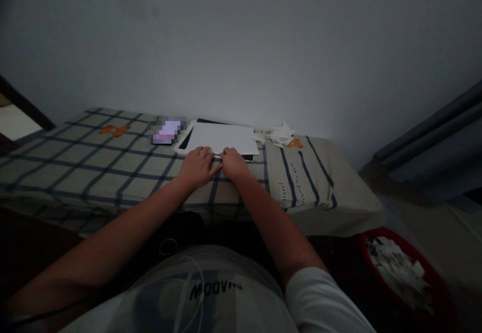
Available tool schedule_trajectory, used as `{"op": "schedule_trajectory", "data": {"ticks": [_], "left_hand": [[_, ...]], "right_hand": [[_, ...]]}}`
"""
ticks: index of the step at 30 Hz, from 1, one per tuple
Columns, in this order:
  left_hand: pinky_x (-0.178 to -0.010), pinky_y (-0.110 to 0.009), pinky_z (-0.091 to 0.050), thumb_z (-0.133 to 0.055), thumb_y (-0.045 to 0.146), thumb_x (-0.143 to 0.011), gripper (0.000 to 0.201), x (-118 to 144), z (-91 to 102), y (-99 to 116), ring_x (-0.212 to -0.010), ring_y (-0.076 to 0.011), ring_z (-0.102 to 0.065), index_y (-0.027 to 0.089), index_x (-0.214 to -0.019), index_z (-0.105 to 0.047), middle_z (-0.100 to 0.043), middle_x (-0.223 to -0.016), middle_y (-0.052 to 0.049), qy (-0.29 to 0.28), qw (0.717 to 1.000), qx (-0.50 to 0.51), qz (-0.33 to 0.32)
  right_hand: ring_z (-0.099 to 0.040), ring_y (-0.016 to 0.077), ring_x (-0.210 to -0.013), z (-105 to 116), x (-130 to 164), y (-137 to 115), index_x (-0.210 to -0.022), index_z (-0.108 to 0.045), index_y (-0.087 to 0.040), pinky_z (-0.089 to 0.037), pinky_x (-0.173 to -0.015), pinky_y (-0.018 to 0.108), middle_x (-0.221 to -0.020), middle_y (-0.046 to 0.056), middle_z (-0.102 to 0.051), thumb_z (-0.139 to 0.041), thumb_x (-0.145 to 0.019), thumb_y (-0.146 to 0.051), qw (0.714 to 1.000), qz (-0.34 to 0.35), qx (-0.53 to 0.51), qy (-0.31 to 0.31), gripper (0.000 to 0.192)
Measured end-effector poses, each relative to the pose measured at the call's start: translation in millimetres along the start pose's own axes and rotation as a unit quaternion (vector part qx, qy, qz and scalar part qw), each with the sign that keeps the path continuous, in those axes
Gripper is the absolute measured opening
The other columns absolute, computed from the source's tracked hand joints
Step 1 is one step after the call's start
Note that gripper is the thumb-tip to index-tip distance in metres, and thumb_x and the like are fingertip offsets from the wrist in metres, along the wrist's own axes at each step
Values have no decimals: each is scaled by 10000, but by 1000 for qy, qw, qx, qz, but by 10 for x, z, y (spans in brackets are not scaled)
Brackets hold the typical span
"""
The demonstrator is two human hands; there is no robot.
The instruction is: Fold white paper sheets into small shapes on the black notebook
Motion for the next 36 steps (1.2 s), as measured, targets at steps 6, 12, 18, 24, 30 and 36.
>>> {"op": "schedule_trajectory", "data": {"ticks": [6,12,18,24,30,36], "left_hand": [[-939,-353,-342,-274,456,-932,496,-37,-91,14,-1105,-239,-480,121,-1215,-504,-556,-1176,-130,-25,998,32,-51],[-942,-375,-331,-271,498,-920,537,-28,-74,16,-1055,-252,-501,130,-1239,-494,-559,-1155,-132,-32,998,25,-44],[-971,-390,-290,-238,535,-911,591,-34,-80,16,-1045,-259,-505,119,-1233,-506,-575,-1115,-136,-16,999,2,-49],[-996,-400,-260,-241,560,-901,590,-36,-87,8,-1055,-260,-499,145,-1225,-508,-575,-1131,-121,-20,999,-8,-42],[-1023,-412,-228,-271,567,-892,572,-28,-47,3,-1070,-259,-496,171,-1231,-508,-571,-1151,-108,-27,999,2,-32],[-1030,-445,-215,-235,583,-894,601,16,-26,9,-1097,-270,-489,190,-1276,-483,-559,-1178,-110,-25,1000,-3,4]], "right_hand": [[-436,214,-1064,12,-5,-12,-1145,-562,-144,-351,-912,290,-1136,107,-543,-423,-868,-128,1000,5,-14,0,311],[-446,219,-1074,51,34,-20,-1128,-572,-140,-359,-922,305,-1133,119,-553,-429,-873,-156,1000,-1,0,-12,293],[-476,220,-1080,22,44,2,-1165,-558,-153,-389,-884,303,-1158,121,-565,-428,-868,-150,999,-19,-4,-27,324],[-504,225,-1068,36,53,12,-1166,-567,-144,-385,-890,311,-1151,127,-587,-427,-868,-158,999,-26,-3,-35,330],[-466,213,-1157,44,46,-13,-1219,-541,-119,-324,-986,306,-1220,128,-567,-422,-867,-150,999,33,-9,-33,373],[-478,202,-1167,5,19,8,-1241,-534,-129,-330,-999,298,-1251,112,-560,-417,-864,-148,999,11,-9,-44,396]]}}
Point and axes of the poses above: each hand's wrist, its own x-axis away from the middle knuckle, its own z-axis out of the back of the hand, y = z × x, the point moved 4 cm from there along -x, towards the middle knuckle
